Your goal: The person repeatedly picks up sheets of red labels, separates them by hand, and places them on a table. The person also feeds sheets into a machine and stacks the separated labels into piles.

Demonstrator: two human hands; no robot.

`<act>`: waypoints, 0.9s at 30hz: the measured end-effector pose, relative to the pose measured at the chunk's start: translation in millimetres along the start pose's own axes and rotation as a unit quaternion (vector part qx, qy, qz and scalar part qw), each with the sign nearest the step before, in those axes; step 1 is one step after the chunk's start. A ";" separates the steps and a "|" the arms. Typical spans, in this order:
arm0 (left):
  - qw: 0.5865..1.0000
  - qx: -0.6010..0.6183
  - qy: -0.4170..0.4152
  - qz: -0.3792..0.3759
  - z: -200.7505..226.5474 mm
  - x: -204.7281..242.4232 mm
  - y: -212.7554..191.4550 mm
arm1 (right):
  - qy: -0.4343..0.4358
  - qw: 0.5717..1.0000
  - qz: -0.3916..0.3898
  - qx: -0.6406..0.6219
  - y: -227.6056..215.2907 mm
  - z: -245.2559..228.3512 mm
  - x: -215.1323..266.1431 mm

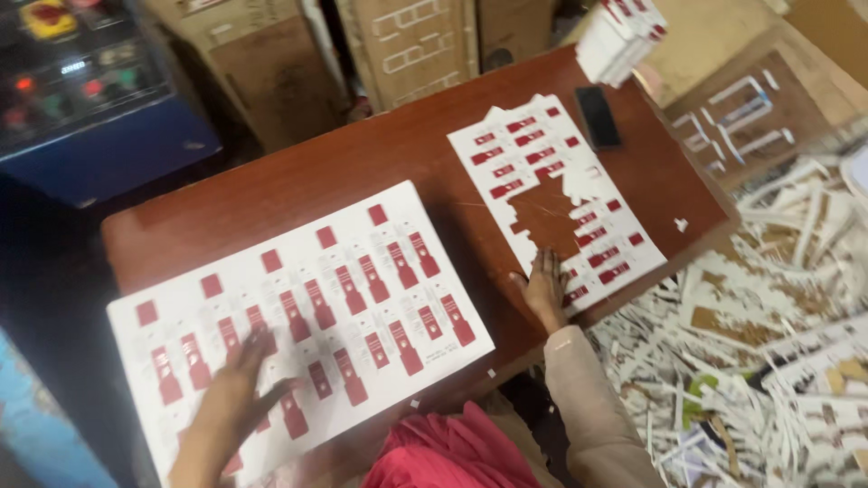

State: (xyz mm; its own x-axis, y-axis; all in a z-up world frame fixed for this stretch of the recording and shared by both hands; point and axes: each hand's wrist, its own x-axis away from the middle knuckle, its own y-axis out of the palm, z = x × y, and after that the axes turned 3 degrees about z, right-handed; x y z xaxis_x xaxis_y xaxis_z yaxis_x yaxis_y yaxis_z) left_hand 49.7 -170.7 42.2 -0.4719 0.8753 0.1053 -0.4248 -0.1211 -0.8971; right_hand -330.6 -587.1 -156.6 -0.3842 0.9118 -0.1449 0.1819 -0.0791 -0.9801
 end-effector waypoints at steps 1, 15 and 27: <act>0.994 0.080 0.058 -0.038 19.4 -15.6 5.8 | 0.006 1.000 0.008 0.002 -1.5 11.3 11.0; 0.869 0.423 0.057 -0.250 237.7 -119.6 118.2 | 0.082 0.973 -0.004 -0.217 -3.2 79.2 -39.4; 0.959 0.165 0.023 -0.228 306.2 -287.8 307.6 | 0.205 0.971 -0.080 -0.096 -0.6 112.4 -204.0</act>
State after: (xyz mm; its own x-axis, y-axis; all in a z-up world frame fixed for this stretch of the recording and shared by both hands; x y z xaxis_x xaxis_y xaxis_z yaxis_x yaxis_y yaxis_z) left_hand -181.7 -603.2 -132.8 -0.1486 0.8912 0.4285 -0.8039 0.1435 -0.5772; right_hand -354.0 -818.4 -141.7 -0.0350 0.9931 0.1116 0.3305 0.1169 -0.9366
